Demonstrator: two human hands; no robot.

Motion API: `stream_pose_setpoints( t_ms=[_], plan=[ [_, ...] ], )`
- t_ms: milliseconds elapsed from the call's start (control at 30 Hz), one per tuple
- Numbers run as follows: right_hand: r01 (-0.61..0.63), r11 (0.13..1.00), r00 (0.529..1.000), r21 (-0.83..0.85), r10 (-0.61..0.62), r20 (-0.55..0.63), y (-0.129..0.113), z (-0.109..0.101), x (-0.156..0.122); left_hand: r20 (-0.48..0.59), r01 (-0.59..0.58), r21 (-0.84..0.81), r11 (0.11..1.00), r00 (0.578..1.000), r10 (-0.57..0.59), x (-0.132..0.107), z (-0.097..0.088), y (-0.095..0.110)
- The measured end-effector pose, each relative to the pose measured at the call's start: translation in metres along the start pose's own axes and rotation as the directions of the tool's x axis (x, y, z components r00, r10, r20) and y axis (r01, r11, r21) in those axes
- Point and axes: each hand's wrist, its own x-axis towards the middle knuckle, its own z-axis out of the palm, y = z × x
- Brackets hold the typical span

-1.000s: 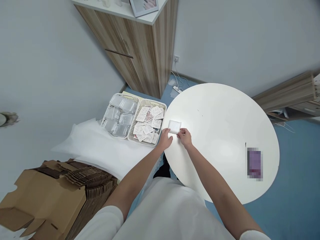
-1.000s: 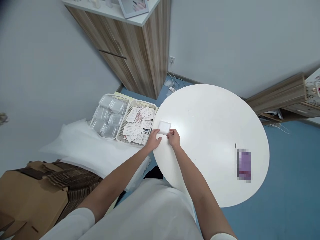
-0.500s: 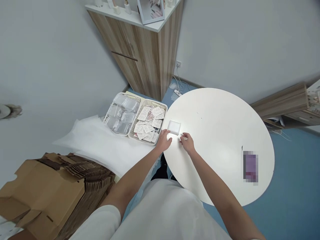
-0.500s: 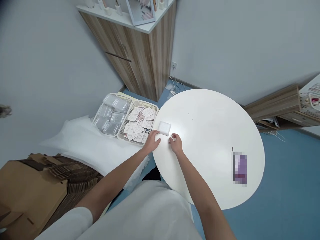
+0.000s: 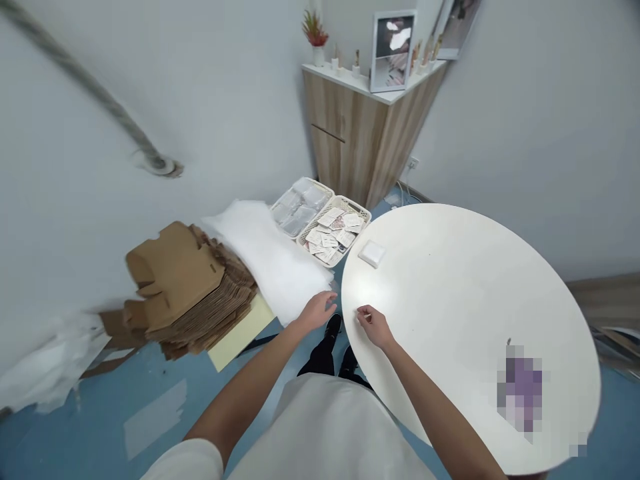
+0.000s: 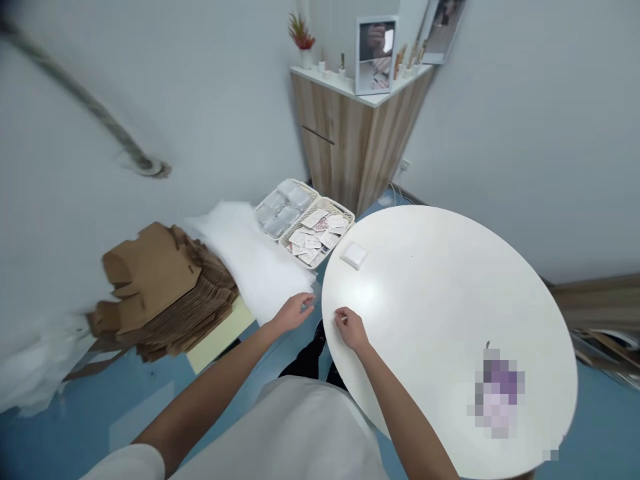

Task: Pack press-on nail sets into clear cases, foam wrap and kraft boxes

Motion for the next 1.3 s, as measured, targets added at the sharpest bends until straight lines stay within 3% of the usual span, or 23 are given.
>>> stream_pose_setpoints(
  t_ms=[133,233,433,567,700,800,967,1133,1300],
  plan=[
    [0.164,0.984,0.98,-0.076,-0.154,0.125,-0.02,0.02,0.0,0.085,0.045,0.074,0.996,0.995,-0.051,-0.058,-0.013,-0.001],
    [0.298,0.945,0.941,-0.132,-0.269,0.205,-0.043,0.038,0.007,0.077,0.074,0.135,0.988,0.993,-0.085,-0.096,-0.033,-0.009],
    [0.514,0.831,0.822,-0.215,-0.405,0.4,-0.112,0.089,0.027,-0.205,0.204,0.275,0.94,0.967,-0.15,-0.151,-0.086,-0.046],
    [0.637,0.719,0.759,-0.279,-0.521,0.39,-0.171,0.139,0.05,-0.408,0.337,0.334,0.88,0.894,-0.187,-0.176,-0.132,-0.076],
    [0.694,0.633,0.719,-0.343,-0.602,0.346,-0.233,0.19,0.078,-0.525,0.452,0.326,0.83,0.817,-0.239,-0.189,-0.179,-0.107],
    [0.677,0.579,0.73,-0.455,-0.606,0.316,-0.268,0.222,0.095,-0.553,0.519,0.316,0.794,0.781,-0.29,-0.191,-0.204,-0.129],
    [0.559,0.526,0.808,-0.64,-0.517,0.281,-0.291,0.256,0.11,-0.491,0.546,0.284,0.788,0.789,-0.37,-0.185,-0.219,-0.153],
    [0.45,0.544,0.875,-0.708,-0.426,0.228,-0.298,0.266,0.118,-0.451,0.537,0.26,0.803,0.803,-0.39,-0.186,-0.224,-0.163],
    [0.336,0.648,0.93,-0.683,-0.341,0.135,-0.314,0.264,0.12,-0.426,0.455,0.331,0.826,0.854,-0.3,-0.191,-0.228,-0.169]
  ],
)
